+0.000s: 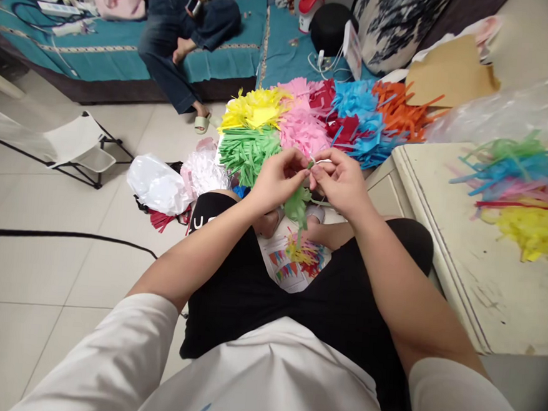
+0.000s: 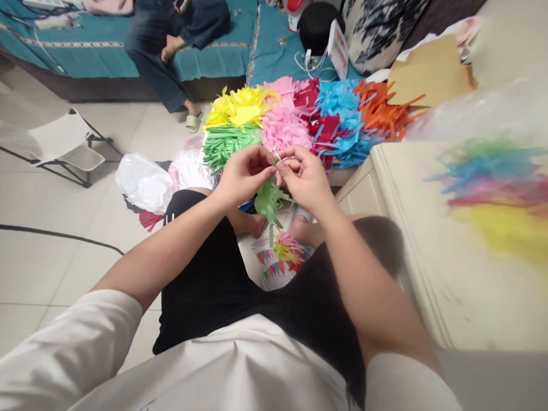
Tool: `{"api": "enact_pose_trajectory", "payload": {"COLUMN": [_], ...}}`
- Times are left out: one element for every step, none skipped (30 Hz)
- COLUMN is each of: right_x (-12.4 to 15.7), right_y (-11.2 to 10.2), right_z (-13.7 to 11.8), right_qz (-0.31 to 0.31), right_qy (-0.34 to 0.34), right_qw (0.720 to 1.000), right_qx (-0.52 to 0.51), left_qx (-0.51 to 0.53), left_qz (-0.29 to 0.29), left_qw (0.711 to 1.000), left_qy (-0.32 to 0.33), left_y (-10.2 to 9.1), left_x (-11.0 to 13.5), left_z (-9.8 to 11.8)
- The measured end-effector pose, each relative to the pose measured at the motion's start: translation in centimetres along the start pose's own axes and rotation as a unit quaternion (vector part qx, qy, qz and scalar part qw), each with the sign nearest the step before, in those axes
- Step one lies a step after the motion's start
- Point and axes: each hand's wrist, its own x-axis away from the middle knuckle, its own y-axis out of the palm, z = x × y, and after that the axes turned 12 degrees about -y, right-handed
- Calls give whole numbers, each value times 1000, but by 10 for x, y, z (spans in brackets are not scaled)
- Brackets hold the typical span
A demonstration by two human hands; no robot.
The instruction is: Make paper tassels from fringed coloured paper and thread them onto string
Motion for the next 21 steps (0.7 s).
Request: {"api": "enact_pose_trajectory", "payload": {"right_x": [0,-1,-1,-2,-2,-2,-2,-1,-1,0,0,0,0,0,0,0,-1,-1,-1,-2,-2], "right_y": [-3,-6,-10,-13,-15,-16,-16,-16,-15,-15,-14,-14,-14,-15,-16,-16,-17,-19,-19,-20,-21], "right_z": [0,-1,-1,-2,-4,-5,-7,-8,-9,-10,-10,-10,-9,-8,-6,-5,-3,-2,-1,0,1], "right_qz": [0,2,5,7,9,8,4,-3,-11,-18,-23,-26,-27,-26,-25,-24,-23,-24,-27,-30,-33], "right_qy": [-1,-2,-3,-3,-4,-4,-5,-5,-3,1,5,11,17,23,27,28,27,23,18,13,9], "right_qw": [1000,1000,1000,1000,1000,1000,1000,1000,1000,1000,1000,999,999,999,999,999,999,999,999,999,999], "right_qx": [7,10,10,8,3,-3,-8,-12,-16,-19,-21,-21,-20,-19,-15,-9,-3,6,15,25,33], "left_qx": [37,72,104,131,153,170,184,193,200,204,205,202,196,188,177,166,156,147,141,136,133], "left_qz": [-21,-40,-57,-72,-86,-99,-112,-123,-133,-140,-143,-144,-142,-138,-133,-128,-125,-123,-122,-120,-119], "left_qw": [999,995,990,984,977,970,964,959,955,952,951,953,956,960,965,969,972,974,975,976,977], "left_qy": [-24,-49,-74,-99,-122,-141,-155,-165,-173,-178,-180,-176,-168,-156,-143,-131,-124,-121,-120,-119,-118], "left_y": [-2,-5,-7,-8,-9,-9,-9,-8,-7,-7,-6,-6,-6,-7,-7,-8,-8,-8,-8,-7,-7], "left_x": [-1,-3,-3,-3,-3,-2,-1,0,1,2,2,2,2,1,0,0,-1,-1,-2,-2,-2], "left_z": [1,3,5,8,10,12,14,16,17,19,20,20,20,20,19,18,16,14,12,10,9]}}
